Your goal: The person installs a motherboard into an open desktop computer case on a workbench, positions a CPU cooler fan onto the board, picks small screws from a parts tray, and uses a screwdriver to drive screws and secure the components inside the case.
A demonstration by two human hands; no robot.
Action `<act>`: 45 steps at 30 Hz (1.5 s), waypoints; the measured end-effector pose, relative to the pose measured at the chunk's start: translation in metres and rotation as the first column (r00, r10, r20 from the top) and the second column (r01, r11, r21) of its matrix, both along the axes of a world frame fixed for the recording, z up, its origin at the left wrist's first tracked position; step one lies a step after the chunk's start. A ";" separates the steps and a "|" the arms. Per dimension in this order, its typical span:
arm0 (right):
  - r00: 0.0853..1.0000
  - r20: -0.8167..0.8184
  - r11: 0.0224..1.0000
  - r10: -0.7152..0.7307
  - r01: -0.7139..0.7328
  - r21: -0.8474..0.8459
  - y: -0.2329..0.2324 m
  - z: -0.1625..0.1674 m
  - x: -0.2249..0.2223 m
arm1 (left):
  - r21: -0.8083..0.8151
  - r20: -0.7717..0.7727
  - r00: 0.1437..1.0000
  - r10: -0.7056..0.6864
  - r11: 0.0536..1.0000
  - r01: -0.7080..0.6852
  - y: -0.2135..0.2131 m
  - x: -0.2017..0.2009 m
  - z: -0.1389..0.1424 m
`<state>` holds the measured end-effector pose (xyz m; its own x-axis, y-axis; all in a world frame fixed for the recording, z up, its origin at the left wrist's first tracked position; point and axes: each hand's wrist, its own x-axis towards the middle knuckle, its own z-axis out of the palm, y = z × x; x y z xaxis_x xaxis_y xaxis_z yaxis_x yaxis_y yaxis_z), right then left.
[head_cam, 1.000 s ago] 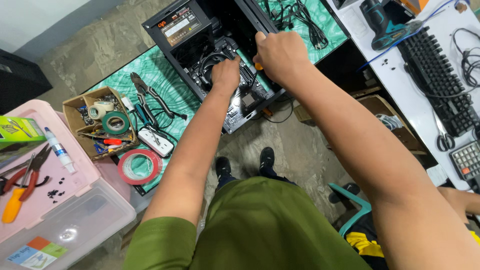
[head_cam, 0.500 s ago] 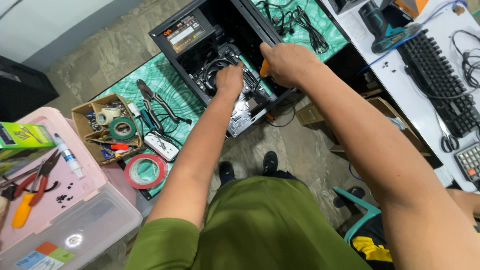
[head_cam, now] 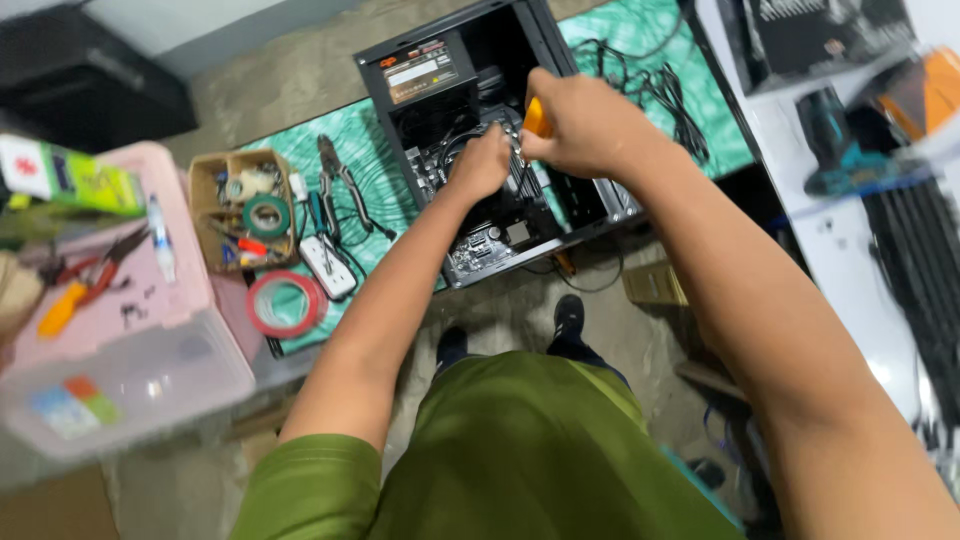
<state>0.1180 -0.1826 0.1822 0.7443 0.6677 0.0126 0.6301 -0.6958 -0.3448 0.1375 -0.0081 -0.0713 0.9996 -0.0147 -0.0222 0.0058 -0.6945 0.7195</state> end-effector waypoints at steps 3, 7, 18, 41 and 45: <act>0.994 0.049 0.987 0.100 -0.106 0.119 -0.007 0.015 0.015 | -0.501 -0.169 0.983 0.070 0.853 -0.147 0.012 0.006 -0.009; 0.966 0.115 0.945 0.232 -0.252 0.207 -0.017 0.028 0.028 | -0.836 -0.532 0.844 -0.065 0.198 -0.512 0.020 -0.016 -0.009; 0.926 0.113 0.851 0.360 -0.376 0.368 -0.014 0.038 0.035 | -0.792 -0.524 0.821 0.225 -0.482 -0.374 0.012 -0.073 -0.017; 0.804 0.074 0.692 0.590 -0.551 0.466 0.005 0.019 0.101 | -0.880 -0.457 0.624 0.633 -0.424 -0.214 -0.005 -0.084 -0.029; 0.716 0.134 0.572 0.686 -0.643 0.508 0.011 0.012 0.127 | -0.901 -0.420 0.560 0.714 -0.403 -0.162 -0.013 -0.087 -0.029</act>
<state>0.2448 -0.1715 0.1939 0.1065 0.8868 0.4497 0.8048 0.1887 -0.5628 0.0501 -0.0212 -0.1003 0.5800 0.7072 -0.4042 -0.4687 0.6956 0.5445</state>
